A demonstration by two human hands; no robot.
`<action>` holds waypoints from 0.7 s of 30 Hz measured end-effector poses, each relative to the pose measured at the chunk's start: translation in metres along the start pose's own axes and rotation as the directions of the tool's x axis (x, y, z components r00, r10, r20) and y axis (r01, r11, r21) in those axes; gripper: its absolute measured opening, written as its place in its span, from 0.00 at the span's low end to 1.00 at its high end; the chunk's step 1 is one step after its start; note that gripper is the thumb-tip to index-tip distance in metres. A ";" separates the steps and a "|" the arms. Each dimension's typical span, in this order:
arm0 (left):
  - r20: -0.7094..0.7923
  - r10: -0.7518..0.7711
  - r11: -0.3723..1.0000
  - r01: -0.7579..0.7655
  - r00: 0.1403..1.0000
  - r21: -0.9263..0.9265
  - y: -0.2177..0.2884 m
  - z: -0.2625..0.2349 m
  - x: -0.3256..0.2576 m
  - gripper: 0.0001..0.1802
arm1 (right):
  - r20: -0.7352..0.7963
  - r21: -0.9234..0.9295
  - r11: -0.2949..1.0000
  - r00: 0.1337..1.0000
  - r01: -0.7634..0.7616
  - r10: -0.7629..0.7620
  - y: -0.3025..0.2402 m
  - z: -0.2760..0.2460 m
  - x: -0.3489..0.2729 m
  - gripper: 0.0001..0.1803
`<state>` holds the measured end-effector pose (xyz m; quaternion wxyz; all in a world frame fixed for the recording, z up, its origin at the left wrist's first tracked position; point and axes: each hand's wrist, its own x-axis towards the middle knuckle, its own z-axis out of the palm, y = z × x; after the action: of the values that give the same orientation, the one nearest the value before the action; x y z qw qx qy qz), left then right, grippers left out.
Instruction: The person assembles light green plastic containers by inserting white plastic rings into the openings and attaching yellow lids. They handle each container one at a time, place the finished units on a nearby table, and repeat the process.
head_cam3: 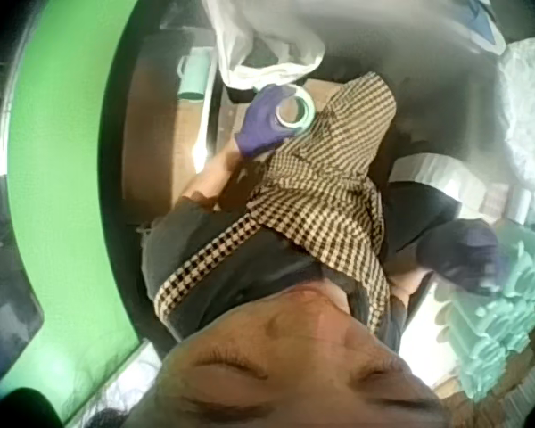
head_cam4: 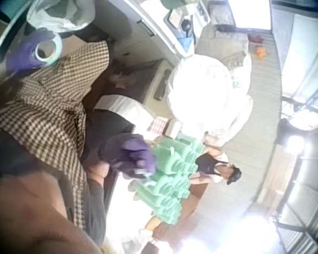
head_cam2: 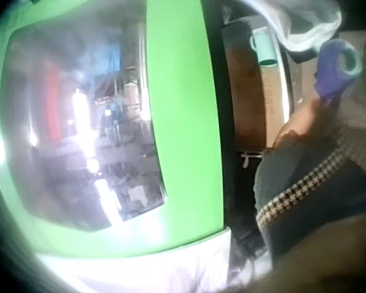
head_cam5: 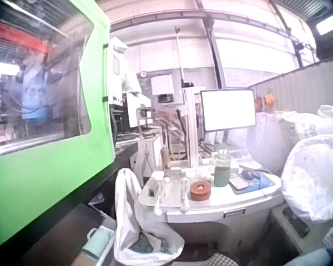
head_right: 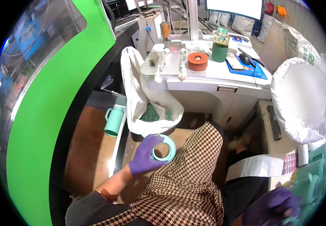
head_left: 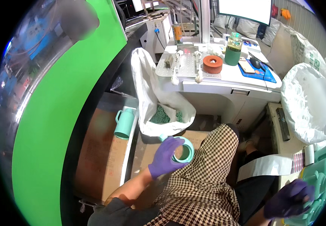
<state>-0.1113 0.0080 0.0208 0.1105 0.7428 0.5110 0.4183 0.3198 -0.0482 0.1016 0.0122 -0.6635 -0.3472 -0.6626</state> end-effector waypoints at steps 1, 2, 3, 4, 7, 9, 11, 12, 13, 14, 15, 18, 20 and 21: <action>0.006 0.058 0.998 -0.057 0.998 -0.027 0.004 0.005 -0.006 0.41 | 0.008 -0.306 0.950 0.998 -0.056 0.062 -0.025 0.000 0.002 0.16; 0.093 0.069 0.995 -0.063 0.993 -0.072 0.018 0.004 -0.002 0.42 | 0.013 -0.600 0.794 0.992 -0.094 0.127 -0.048 -0.013 0.019 0.15; 0.098 0.164 0.986 -0.162 0.982 -0.029 0.016 0.012 -0.004 0.41 | -0.147 -0.961 0.237 0.989 -0.145 0.007 -0.083 -0.039 0.036 0.19; 0.100 0.221 0.973 -0.226 0.970 0.041 0.015 0.014 -0.015 0.41 | -0.314 -0.873 -0.356 0.943 -0.334 -0.115 -0.127 -0.080 0.071 0.22; 0.005 0.267 0.963 -0.267 0.964 0.024 0.019 0.018 -0.016 0.38 | -0.299 0.694 -0.706 0.834 -0.144 -0.464 -0.236 -0.126 0.081 0.46; -0.011 0.275 0.961 -0.275 0.961 -0.025 0.016 0.024 -0.012 0.30 | -0.256 0.735 -0.664 0.849 -0.139 -0.462 -0.283 -0.112 0.050 0.47; 0.018 0.256 0.967 -0.256 0.966 -0.011 0.018 0.013 -0.007 0.24 | -0.221 0.731 -0.665 0.869 -0.153 -0.443 -0.271 -0.105 0.059 0.46; 0.043 0.252 0.967 -0.251 0.967 -0.035 0.018 0.014 -0.008 0.21 | -0.185 0.746 -0.642 0.873 -0.175 -0.452 -0.259 -0.096 0.058 0.45; -0.019 0.227 0.974 -0.227 0.974 -0.006 0.011 0.021 -0.012 0.18 | -0.195 0.724 -0.674 0.894 -0.146 -0.403 -0.250 -0.088 0.054 0.41; -0.037 0.226 0.974 -0.225 0.973 0.025 0.014 0.020 -0.009 0.20 | -0.209 0.734 -0.666 0.890 -0.131 -0.405 -0.236 -0.077 0.051 0.39; 0.008 0.272 0.961 -0.272 0.962 0.053 0.011 0.016 -0.006 0.20 | -0.213 0.785 -0.613 0.890 -0.090 -0.403 -0.222 -0.064 0.051 0.37; -0.009 0.262 0.964 -0.262 0.965 0.055 0.006 0.019 0.005 0.23 | -0.227 0.884 -0.460 0.939 0.088 -0.257 -0.179 -0.008 0.067 0.27; -0.025 0.291 0.955 -0.288 0.956 0.073 0.003 0.024 0.012 0.24 | -0.100 0.944 -0.330 0.965 0.015 -0.243 -0.152 0.048 0.077 0.24; -0.027 0.286 0.957 -0.284 0.958 0.053 0.004 0.026 0.015 0.24 | -0.081 0.987 -0.155 0.979 0.052 -0.189 -0.138 0.076 0.087 0.22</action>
<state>-0.0875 0.0261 0.0148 0.0221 0.8039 0.4104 0.4299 0.3101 0.1311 0.1085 0.4310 -0.4190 -0.7871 -0.1386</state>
